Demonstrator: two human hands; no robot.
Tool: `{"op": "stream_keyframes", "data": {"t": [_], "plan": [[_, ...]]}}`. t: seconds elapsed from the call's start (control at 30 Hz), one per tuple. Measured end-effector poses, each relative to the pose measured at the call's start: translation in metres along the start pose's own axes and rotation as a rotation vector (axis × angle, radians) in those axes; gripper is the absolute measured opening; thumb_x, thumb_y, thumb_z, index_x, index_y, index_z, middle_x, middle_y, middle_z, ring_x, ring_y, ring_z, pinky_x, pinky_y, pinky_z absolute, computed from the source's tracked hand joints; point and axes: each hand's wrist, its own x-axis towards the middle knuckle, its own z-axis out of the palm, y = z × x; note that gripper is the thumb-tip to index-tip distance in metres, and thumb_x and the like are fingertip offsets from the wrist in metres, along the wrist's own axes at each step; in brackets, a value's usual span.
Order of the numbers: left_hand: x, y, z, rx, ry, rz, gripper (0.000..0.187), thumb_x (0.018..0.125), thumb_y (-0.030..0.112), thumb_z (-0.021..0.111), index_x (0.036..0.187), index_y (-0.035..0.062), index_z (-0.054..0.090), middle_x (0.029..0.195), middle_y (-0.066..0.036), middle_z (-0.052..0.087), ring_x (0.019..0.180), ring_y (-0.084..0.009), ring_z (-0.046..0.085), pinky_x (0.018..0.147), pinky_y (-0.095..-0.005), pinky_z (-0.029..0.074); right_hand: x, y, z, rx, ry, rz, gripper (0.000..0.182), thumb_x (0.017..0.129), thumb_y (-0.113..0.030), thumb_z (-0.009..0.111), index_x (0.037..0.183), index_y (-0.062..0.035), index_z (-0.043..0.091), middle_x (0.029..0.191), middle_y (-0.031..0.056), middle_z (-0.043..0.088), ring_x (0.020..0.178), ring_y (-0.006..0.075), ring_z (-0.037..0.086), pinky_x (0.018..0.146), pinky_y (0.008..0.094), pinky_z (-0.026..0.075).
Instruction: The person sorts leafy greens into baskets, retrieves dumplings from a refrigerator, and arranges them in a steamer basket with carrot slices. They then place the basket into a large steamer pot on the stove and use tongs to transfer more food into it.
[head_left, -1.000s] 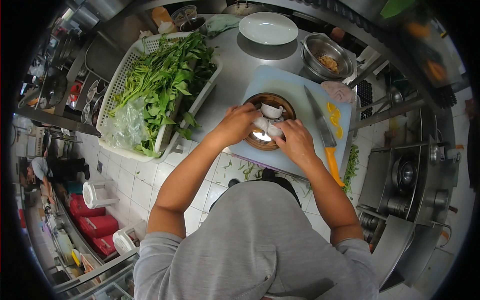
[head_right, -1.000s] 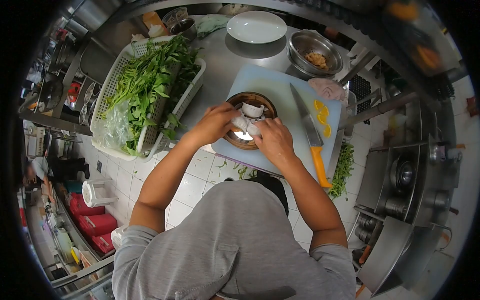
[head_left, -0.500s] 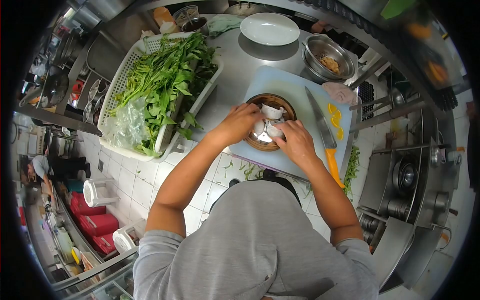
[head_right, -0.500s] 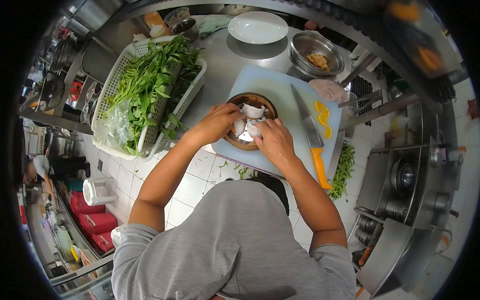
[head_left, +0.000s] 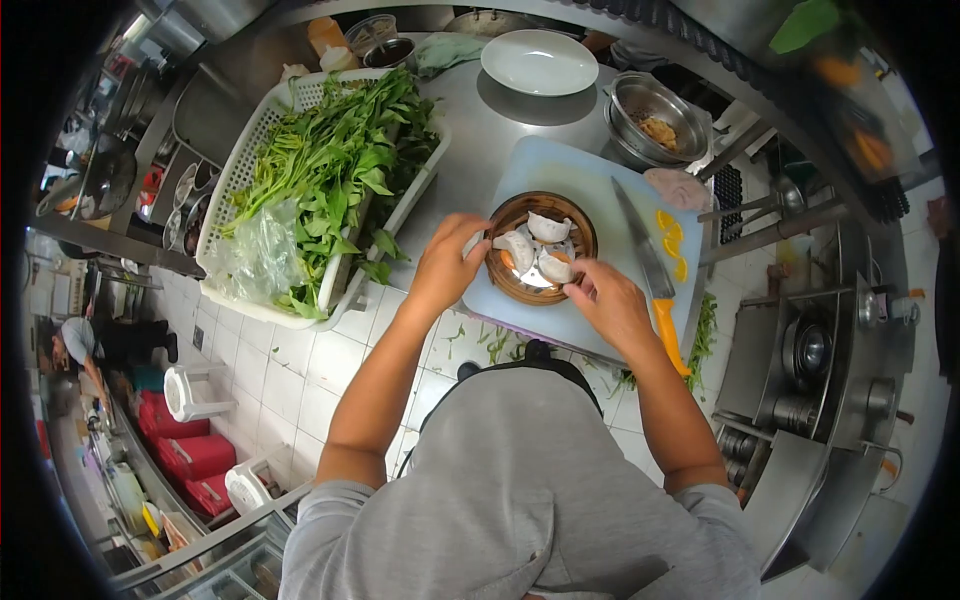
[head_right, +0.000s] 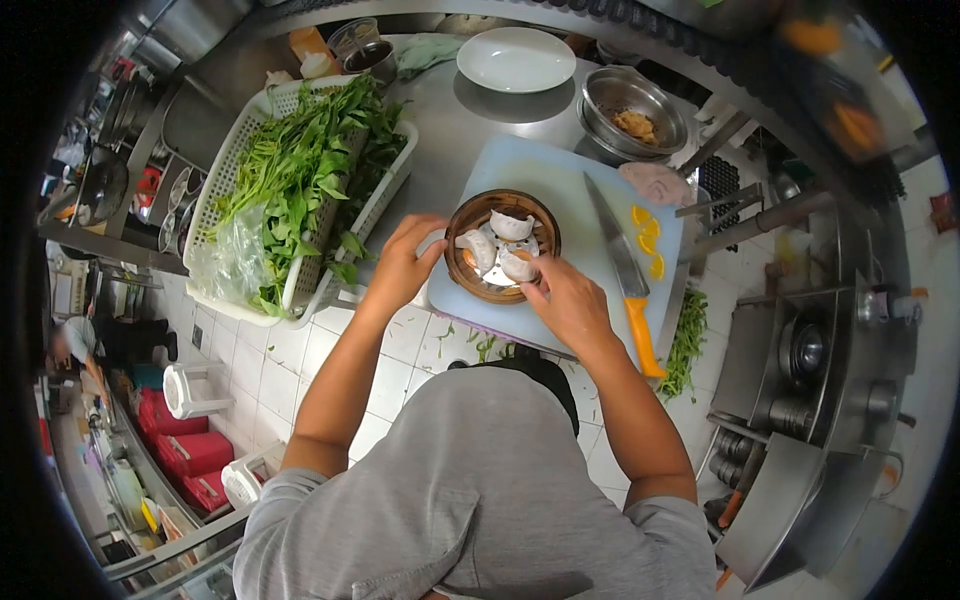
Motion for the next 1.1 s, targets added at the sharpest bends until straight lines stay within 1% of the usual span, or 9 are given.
{"op": "stream_keyframes", "data": {"t": [0.17, 0.23, 0.37, 0.47, 0.63, 0.8, 0.87, 0.93, 1.1], "plan": [[-0.022, -0.027, 0.013, -0.151, -0.056, -0.316, 0.033, 0.084, 0.015, 0.064, 0.112, -0.0008, 0.058, 0.116, -0.018, 0.054, 0.077, -0.0259, 0.064, 0.061, -0.0335, 0.052, -0.036, -0.01, 0.01, 0.129, -0.188, -0.004, 0.031, 0.08, -0.02, 0.067, 0.107, -0.0081, 0.058, 0.076, 0.0075, 0.061, 0.069, 0.0247, 0.061, 0.063, 0.0366, 0.049], [-0.026, -0.016, 0.024, -0.425, -0.131, -0.611, 0.042, 0.086, 0.02, 0.062, 0.124, 0.0032, 0.051, 0.102, -0.009, 0.061, 0.075, -0.017, 0.064, 0.053, -0.027, 0.05, -0.054, -0.018, 0.016, 0.122, -0.194, -0.015, 0.031, 0.08, -0.021, 0.067, 0.107, -0.0081, 0.058, 0.077, 0.0076, 0.061, 0.069, 0.0248, 0.06, 0.063, 0.0364, 0.049], [-0.021, -0.004, 0.036, -0.563, -0.233, -0.69, 0.055, 0.088, 0.02, 0.055, 0.136, 0.009, 0.032, 0.099, -0.012, 0.061, 0.064, -0.0156, 0.064, 0.048, -0.0258, 0.05, -0.094, -0.018, 0.029, 0.152, -0.292, 0.023, 0.031, 0.08, -0.021, 0.067, 0.108, -0.0087, 0.059, 0.078, 0.0079, 0.062, 0.07, 0.026, 0.061, 0.064, 0.0365, 0.049], [-0.015, 0.008, 0.038, -0.596, -0.23, -0.795, 0.051, 0.088, 0.017, 0.052, 0.135, 0.0096, 0.033, 0.1, -0.012, 0.062, 0.062, -0.0165, 0.065, 0.048, -0.0261, 0.05, -0.127, -0.007, 0.031, 0.164, -0.342, 0.048, 0.031, 0.081, -0.021, 0.066, 0.108, -0.0085, 0.059, 0.081, 0.0089, 0.063, 0.074, 0.027, 0.061, 0.066, 0.0373, 0.049], [-0.013, 0.003, 0.048, -0.618, -0.139, -0.796, 0.04, 0.088, 0.017, 0.05, 0.126, 0.0052, 0.043, 0.073, -0.013, 0.062, 0.049, -0.0202, 0.064, 0.042, -0.0278, 0.054, -0.195, 0.045, 0.002, 0.207, -0.332, 0.121, 0.033, 0.081, -0.022, 0.066, 0.109, -0.0072, 0.058, 0.088, 0.0119, 0.064, 0.083, 0.0295, 0.062, 0.072, 0.0371, 0.049], [-0.019, 0.038, 0.032, -0.457, -0.054, -0.759, 0.032, 0.083, 0.013, 0.053, 0.112, 0.0003, 0.052, 0.075, -0.015, 0.061, 0.046, -0.0224, 0.062, 0.042, -0.0301, 0.057, -0.321, 0.159, -0.058, 0.185, -0.101, 0.42, 0.031, 0.08, -0.021, 0.067, 0.106, -0.006, 0.061, 0.089, 0.0126, 0.065, 0.082, 0.0277, 0.063, 0.074, 0.0357, 0.05], [-0.026, 0.055, 0.03, -0.379, -0.031, -0.592, 0.026, 0.082, 0.015, 0.057, 0.101, -0.0013, 0.057, 0.072, -0.01, 0.062, 0.053, -0.0173, 0.063, 0.043, -0.0274, 0.053, -0.383, 0.202, -0.087, 0.171, -0.074, 0.556, 0.031, 0.079, -0.02, 0.068, 0.106, -0.0063, 0.061, 0.088, 0.0125, 0.065, 0.081, 0.0275, 0.064, 0.073, 0.0356, 0.051], [-0.03, 0.098, 0.028, -0.293, -0.117, -0.602, 0.024, 0.082, 0.016, 0.056, 0.101, 0.0007, 0.059, 0.074, -0.008, 0.063, 0.051, -0.0145, 0.061, 0.044, -0.0226, 0.05, -0.448, 0.235, -0.116, 0.167, 0.02, 0.779, 0.031, 0.079, -0.02, 0.069, 0.105, -0.0066, 0.061, 0.088, 0.0123, 0.066, 0.08, 0.0272, 0.064, 0.073, 0.0356, 0.051], [-0.029, 0.216, 0.064, -0.304, -0.253, -0.621, 0.032, 0.081, 0.011, 0.042, 0.108, -0.0006, 0.055, 0.07, -0.011, 0.064, 0.045, -0.0148, 0.06, 0.039, -0.024, 0.05, -0.54, 0.296, -0.167, 0.101, 0.082, 0.873, 0.035, 0.079, -0.027, 0.069, 0.108, -0.0075, 0.06, 0.091, 0.0114, 0.066, 0.083, 0.0271, 0.064, 0.075, 0.0364, 0.05]]}}
